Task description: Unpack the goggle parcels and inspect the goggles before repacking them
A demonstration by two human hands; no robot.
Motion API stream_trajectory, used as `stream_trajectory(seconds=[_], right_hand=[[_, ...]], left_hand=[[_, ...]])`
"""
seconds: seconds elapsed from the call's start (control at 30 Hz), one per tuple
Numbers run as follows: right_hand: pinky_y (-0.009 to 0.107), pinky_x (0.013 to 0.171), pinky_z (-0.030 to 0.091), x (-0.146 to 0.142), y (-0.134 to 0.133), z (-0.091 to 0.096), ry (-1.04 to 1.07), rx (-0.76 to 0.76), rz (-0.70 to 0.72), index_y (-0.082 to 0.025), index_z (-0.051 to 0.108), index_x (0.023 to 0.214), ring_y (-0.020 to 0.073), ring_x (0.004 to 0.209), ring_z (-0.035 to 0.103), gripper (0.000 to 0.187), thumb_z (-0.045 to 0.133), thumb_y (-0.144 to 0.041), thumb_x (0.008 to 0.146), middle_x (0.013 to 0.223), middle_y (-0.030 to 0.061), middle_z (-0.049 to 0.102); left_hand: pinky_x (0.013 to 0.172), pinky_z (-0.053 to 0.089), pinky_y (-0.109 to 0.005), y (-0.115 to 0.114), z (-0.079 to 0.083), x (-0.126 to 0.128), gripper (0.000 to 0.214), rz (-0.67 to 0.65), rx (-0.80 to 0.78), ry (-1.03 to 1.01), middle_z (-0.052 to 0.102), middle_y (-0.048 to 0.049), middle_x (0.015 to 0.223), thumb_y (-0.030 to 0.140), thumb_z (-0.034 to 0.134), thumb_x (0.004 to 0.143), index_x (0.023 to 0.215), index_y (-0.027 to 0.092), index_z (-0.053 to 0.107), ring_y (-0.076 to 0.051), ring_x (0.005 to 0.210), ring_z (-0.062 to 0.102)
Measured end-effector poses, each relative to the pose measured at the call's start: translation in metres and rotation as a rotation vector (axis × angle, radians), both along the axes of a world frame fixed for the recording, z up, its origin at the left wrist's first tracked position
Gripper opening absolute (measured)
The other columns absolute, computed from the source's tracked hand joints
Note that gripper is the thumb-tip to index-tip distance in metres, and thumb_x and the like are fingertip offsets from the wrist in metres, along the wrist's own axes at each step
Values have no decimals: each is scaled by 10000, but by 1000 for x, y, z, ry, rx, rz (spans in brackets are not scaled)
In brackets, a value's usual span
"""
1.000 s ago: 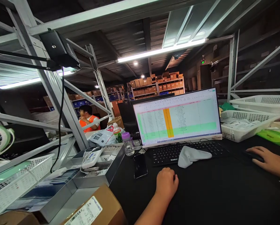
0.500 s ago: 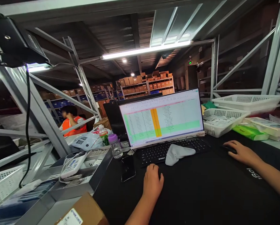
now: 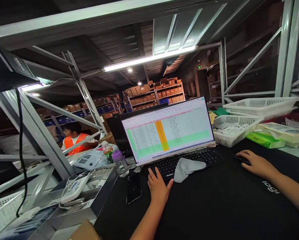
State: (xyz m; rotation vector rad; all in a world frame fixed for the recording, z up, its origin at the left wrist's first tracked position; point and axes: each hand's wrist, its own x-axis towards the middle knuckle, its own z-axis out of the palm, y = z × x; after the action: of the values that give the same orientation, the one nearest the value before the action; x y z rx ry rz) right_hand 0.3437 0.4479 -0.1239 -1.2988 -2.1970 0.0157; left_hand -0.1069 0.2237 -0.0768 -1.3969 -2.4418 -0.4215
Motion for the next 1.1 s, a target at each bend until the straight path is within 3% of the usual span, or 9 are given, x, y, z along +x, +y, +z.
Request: stream_trajectory(seconds=[0.2,0.37,0.47,0.6,0.77,0.87,1.1], right_hand=[[444,849,486,2,14,-15,47,35,6,-382,476,1133,350,1037,648,426,480,-452,713,1221,32,590],[456,834,489,9,28,-27,37,29,-3,-417,456,1146,371,1036,654,463,471,-513,693,1226,10,595],[459,834,491,14,36,-34,43,17,-8,-441,430,1186,386,1045,653,521,476,-547,678,1237,-7,599],[453,807,499,17,42,-38,60,30,-27,-389,399,1243,392,1036,655,597,475,-551,673,1227,54,596],[484,863,490,16,39,-36,55,25,-56,-362,397,1240,413,1062,643,606,461,-541,665,1209,61,628],[511,915,475,14,33,-31,43,24,-67,-353,393,1233,430,1092,630,601,461,-538,665,1197,57,639],[478,984,460,6,17,-13,-1,12,-132,-270,456,1226,411,1123,621,610,477,-485,656,1212,120,619]], left_hand=[[1076,338,-648,10,-3,7,685,26,2,-7,243,-268,1601,592,499,913,1398,110,541,-487,1430,293],[1154,265,-579,2,-1,5,695,-16,34,31,250,-217,1620,634,403,939,1398,132,548,-415,1484,237],[1174,250,-546,0,-2,4,711,-41,33,43,315,-199,1599,653,419,927,1419,151,526,-385,1462,307],[1131,305,-548,-2,-4,3,663,-52,21,40,455,-233,1504,602,436,940,1374,118,565,-388,1385,422],[1119,351,-502,-6,-4,0,634,-85,-1,64,520,-143,1476,617,353,959,1404,212,554,-350,1361,448],[1111,365,-515,-4,-5,-2,587,-72,-18,68,536,-130,1465,557,426,950,1405,212,559,-358,1357,451],[1103,366,-546,3,-6,-1,600,-53,-56,68,502,-199,1471,429,584,906,1413,115,520,-344,1364,450]])
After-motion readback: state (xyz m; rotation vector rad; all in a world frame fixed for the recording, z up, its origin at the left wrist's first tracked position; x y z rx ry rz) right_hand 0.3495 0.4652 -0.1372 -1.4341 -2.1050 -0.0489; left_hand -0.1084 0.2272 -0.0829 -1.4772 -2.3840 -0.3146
